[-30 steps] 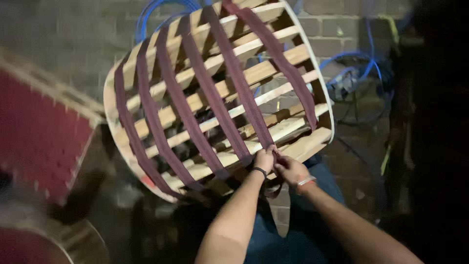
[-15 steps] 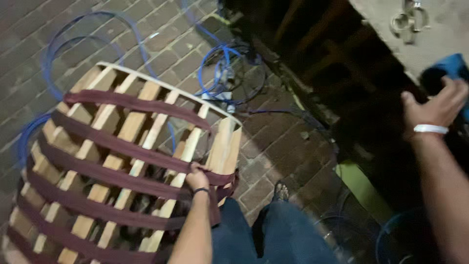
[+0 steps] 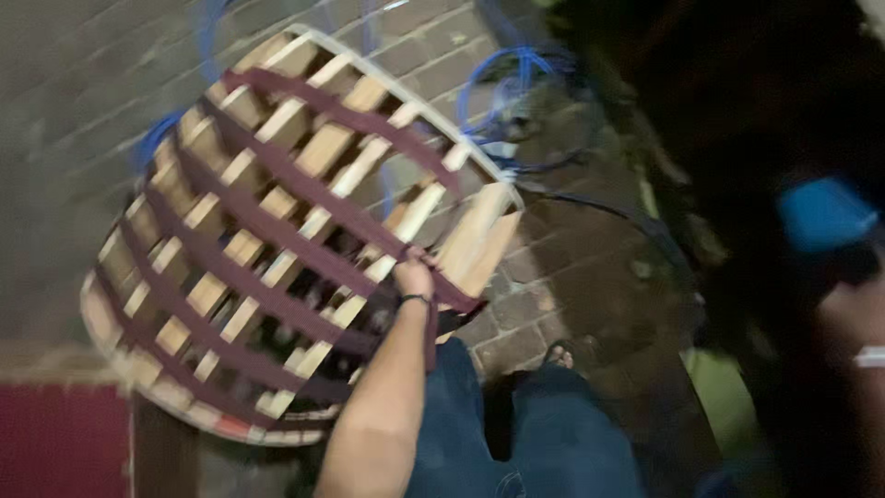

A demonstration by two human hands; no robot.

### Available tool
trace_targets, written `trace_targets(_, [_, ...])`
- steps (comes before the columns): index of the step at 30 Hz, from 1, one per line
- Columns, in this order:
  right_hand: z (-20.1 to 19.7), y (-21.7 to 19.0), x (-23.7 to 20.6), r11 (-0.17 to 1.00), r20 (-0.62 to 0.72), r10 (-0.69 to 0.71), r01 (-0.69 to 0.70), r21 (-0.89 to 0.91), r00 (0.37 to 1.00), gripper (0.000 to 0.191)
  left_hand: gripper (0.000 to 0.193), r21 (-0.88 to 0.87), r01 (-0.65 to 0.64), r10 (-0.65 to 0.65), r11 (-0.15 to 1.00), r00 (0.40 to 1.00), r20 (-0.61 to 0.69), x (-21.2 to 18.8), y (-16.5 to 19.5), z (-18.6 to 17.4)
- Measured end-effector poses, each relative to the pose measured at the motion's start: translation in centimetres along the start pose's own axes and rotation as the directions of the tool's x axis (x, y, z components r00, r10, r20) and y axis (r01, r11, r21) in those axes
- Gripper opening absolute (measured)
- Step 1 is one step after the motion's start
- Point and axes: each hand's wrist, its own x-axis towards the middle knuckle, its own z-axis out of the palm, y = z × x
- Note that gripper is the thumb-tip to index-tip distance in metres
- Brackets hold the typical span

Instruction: The person attaches maroon webbing straps to a curved wooden chair frame on the floor. They pull and align each strap across the frame, then use a pneumatic nail gun to fasten the strap ends, working around the frame and pressing straps flat by hand.

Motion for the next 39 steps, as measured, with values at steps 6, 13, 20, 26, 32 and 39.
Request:
trace_targets(6, [19.9,-29.4,-4.0,0.762,0.468,-0.296,-0.09,0.642,0.833,0.017,0.029,-0.34,0.101,-0.077,0.935,0.994,0.081,2.9,1.5,-1.7])
trace_targets(13, [27.2,-39.3,-4.3,0.786,0.468,-0.395,0.026,0.618,0.791,0.02,0.015,0.754,-0.601,0.468,0.266,0.764,0.444,5.1,0.3,-2.7])
trace_targets(20, [27.5,-40.0,-4.1,0.774,0.424,-0.401,0.053,0.631,0.812,0.024,0.022,0.575,-0.409,0.236,0.708,0.905,0.354,5.5,0.1,-2.1])
trace_targets(26, [26.6,-40.5,-4.1,0.79,0.437,-0.411,0.073,0.609,0.8,0.024,0.024,0.627,-0.449,0.302,0.637,0.893,0.333,4.9,0.3,-2.9])
trace_targets(32, [25.8,-41.6,-3.8,0.813,0.465,-0.44,0.121,0.57,0.768,0.026,0.023,0.252,-0.193,0.105,0.948,0.94,0.325,5.1,0.0,-3.2])
trace_targets(39, [26.1,-41.7,-2.0,0.794,0.506,-0.521,0.173,0.582,0.687,0.033,0.021,0.446,-0.641,0.424,0.625,0.758,0.496,6.3,-1.6,-3.8])
